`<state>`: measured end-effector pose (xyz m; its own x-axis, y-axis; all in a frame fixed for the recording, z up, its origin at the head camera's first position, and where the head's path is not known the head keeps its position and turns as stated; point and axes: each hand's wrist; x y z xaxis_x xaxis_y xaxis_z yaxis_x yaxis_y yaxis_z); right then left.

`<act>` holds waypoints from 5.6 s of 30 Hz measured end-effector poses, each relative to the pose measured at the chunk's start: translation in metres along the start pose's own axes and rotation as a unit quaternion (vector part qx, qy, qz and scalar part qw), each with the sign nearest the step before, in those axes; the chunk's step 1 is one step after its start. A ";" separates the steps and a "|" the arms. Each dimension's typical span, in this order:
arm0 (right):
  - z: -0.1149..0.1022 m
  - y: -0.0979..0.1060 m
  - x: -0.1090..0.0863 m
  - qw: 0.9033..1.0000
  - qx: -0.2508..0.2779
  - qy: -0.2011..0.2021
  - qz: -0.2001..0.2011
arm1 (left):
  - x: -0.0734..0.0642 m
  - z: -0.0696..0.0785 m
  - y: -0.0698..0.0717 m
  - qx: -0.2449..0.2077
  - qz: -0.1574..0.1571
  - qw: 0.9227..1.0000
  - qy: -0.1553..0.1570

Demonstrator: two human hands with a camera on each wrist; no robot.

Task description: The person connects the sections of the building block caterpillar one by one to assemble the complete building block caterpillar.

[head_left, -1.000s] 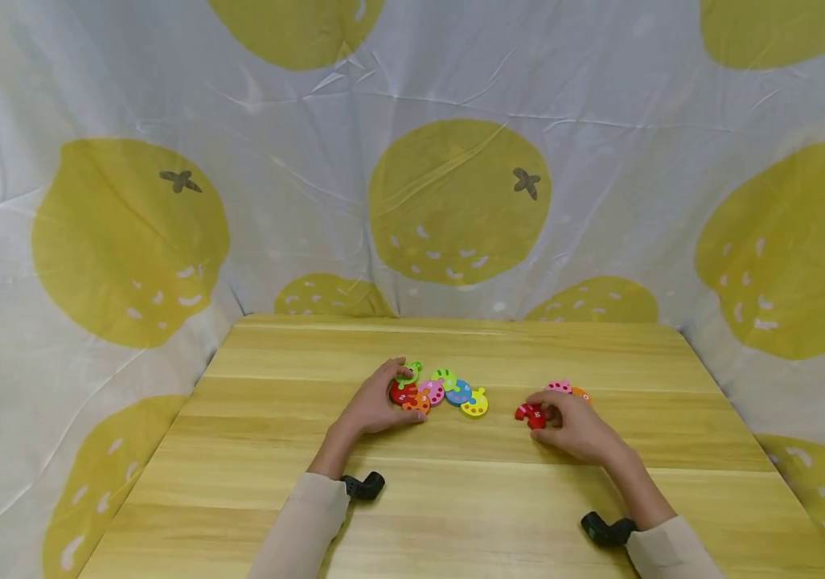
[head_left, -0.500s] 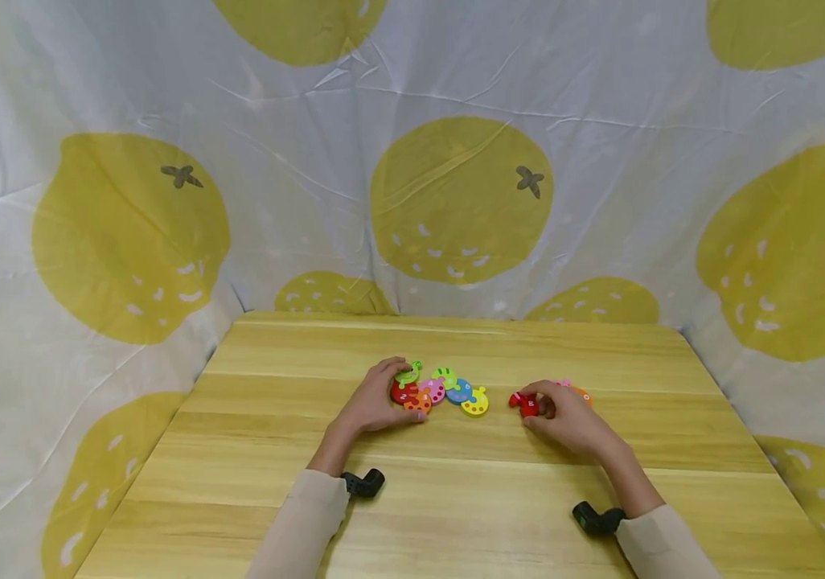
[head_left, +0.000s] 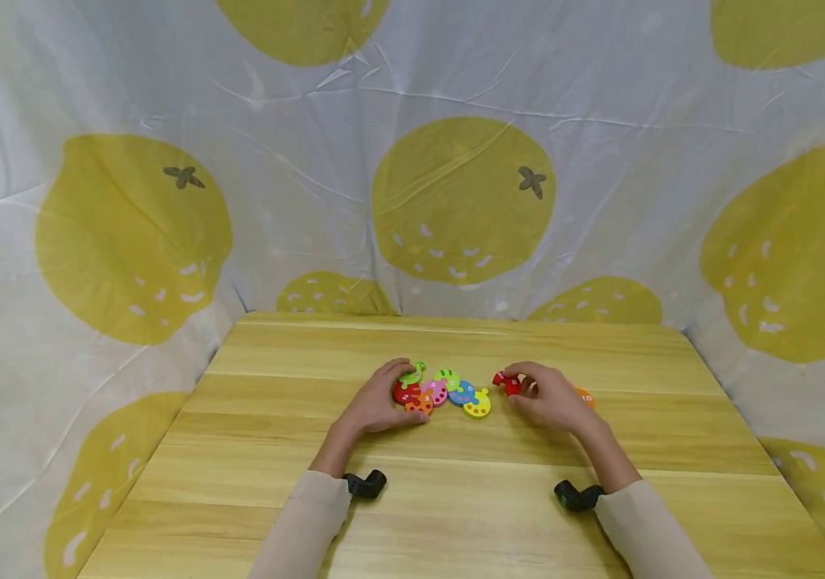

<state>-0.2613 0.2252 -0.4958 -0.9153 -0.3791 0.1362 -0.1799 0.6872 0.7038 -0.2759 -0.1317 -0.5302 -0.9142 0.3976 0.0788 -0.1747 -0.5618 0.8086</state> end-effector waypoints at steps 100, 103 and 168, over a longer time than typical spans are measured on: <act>0.050 0.023 -0.021 0.998 -0.049 -0.028 0.021 | -0.003 0.001 -0.004 0.008 0.004 1.000 0.010; 0.050 0.023 -0.021 0.999 -0.044 -0.027 0.013 | -0.002 0.000 -0.004 0.012 0.005 1.000 0.007; 0.005 -0.014 0.024 0.999 -0.020 -0.035 -0.013 | -0.004 -0.008 0.008 -0.023 -0.030 0.999 -0.023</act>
<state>-0.2820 0.2093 -0.5059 -0.9335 -0.3517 0.0696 -0.1908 0.6515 0.7343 -0.2767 -0.1428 -0.5288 -0.8840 0.4637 0.0595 -0.2455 -0.5688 0.7850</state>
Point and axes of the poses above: each hand's wrist, its own x-axis towards the middle knuckle, its own y-axis out of the back of the hand, z = x × y, and after that the axes turned 4 degrees about x, right-handed
